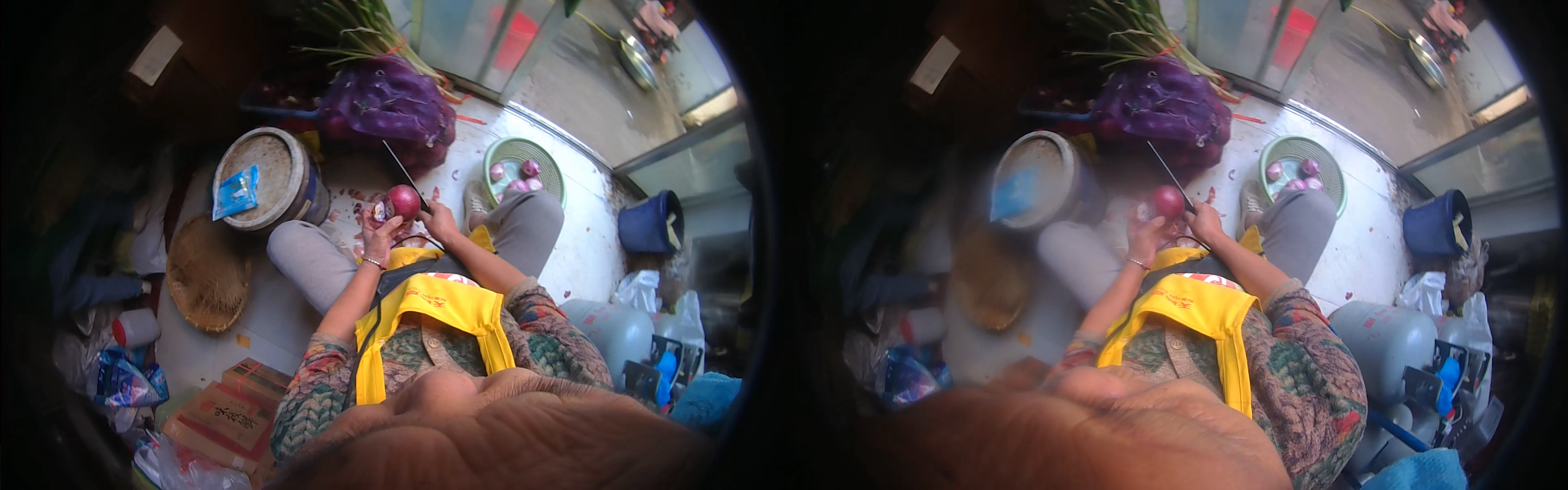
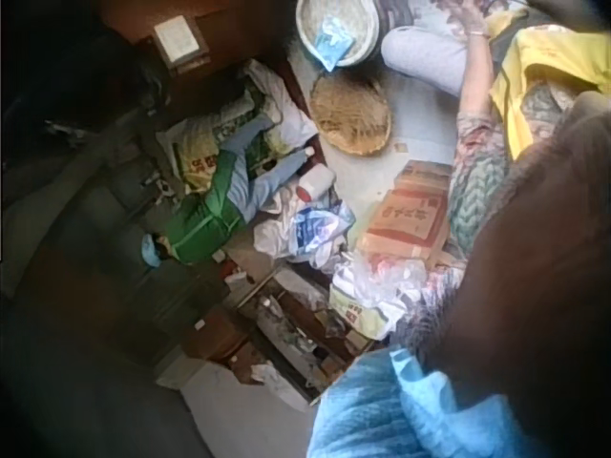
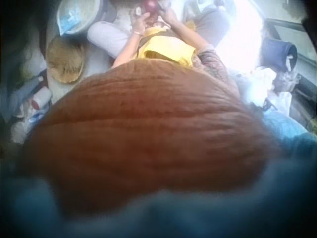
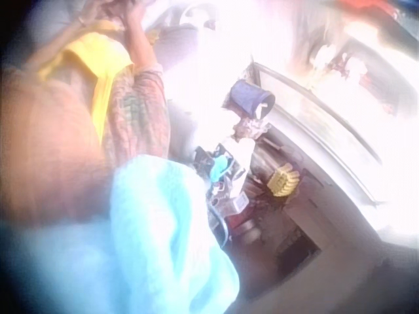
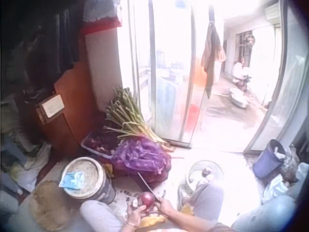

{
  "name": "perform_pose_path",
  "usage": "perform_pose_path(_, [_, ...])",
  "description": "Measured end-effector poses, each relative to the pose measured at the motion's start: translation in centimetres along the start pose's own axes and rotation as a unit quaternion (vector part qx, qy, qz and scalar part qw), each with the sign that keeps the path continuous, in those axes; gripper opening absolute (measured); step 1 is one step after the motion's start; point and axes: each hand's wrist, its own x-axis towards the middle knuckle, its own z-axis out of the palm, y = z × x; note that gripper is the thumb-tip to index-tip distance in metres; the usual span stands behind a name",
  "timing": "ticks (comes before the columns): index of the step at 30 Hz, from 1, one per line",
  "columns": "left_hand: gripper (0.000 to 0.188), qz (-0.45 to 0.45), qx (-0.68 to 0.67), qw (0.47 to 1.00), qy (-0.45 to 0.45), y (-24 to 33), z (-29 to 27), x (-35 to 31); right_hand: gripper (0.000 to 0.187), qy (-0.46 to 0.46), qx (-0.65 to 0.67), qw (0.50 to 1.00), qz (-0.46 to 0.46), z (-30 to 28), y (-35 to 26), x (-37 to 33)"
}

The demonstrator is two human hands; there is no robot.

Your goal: The person sits on the floor and peels red onions one by one using a knife. They trim the ends, remove the outer skin, and place the peeled onions into a green basket.

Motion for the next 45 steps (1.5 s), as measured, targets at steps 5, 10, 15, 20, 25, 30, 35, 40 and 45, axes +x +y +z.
perform_pose_path(5, [0.066, 0.087, 0.149, 0.984, -0.048, -0.7, -0.4, 1.1, 0.03, 0.03, 0.034, 0.999, -0.001, -0.3, 1.4, 0.7])
perform_pose_path(10, [0.06, -0.186, -0.093, 0.975, -0.084, 3.1, 0.2, 0.1, 0.033, 0.046, 0.038, 0.998, -0.016, -1.5, 0.2, 0.0])
perform_pose_path(15, [0.059, -0.244, 0.077, 0.964, -0.079, 3.2, -0.1, 0.1, 0.029, 0.03, -0.054, 0.991, -0.117, -2.0, -1.4, -0.9])
perform_pose_path(20, [0.061, -0.249, 0.2, 0.936, -0.149, 2.6, -1.2, 0.2, 0.045, -0.055, -0.111, 0.982, -0.145, -2.6, -2.5, -1.6])
perform_pose_path(25, [0.053, -0.313, 0.18, 0.921, -0.145, 2.9, 0.6, 0.7, 0.04, -0.002, -0.156, 0.961, -0.229, -2.4, -2.0, -2.0])
perform_pose_path(30, [0.043, -0.133, 0.223, 0.962, -0.082, -0.6, -1.1, 1.0, 0.029, 0.056, -0.2, 0.937, -0.282, -4.7, -3.1, -3.1])
perform_pose_path(35, [0.038, 0.095, 0.291, 0.942, -0.137, -4.2, -6.5, 4.6, 0.024, -0.033, -0.287, 0.927, -0.239, -6.7, -3.7, -5.7])
perform_pose_path(40, [0.03, -0.075, 0.264, 0.956, -0.103, -2.6, -5.5, 2.4, 0.02, -0.078, -0.307, 0.927, -0.201, -6.7, -2.6, -6.1])
perform_pose_path(45, [0.024, 0.13, 0.545, 0.815, -0.148, -2.1, -4.9, 2.9, 0.016, -0.104, -0.288, 0.932, -0.195, -6.9, -4.5, -6.0])
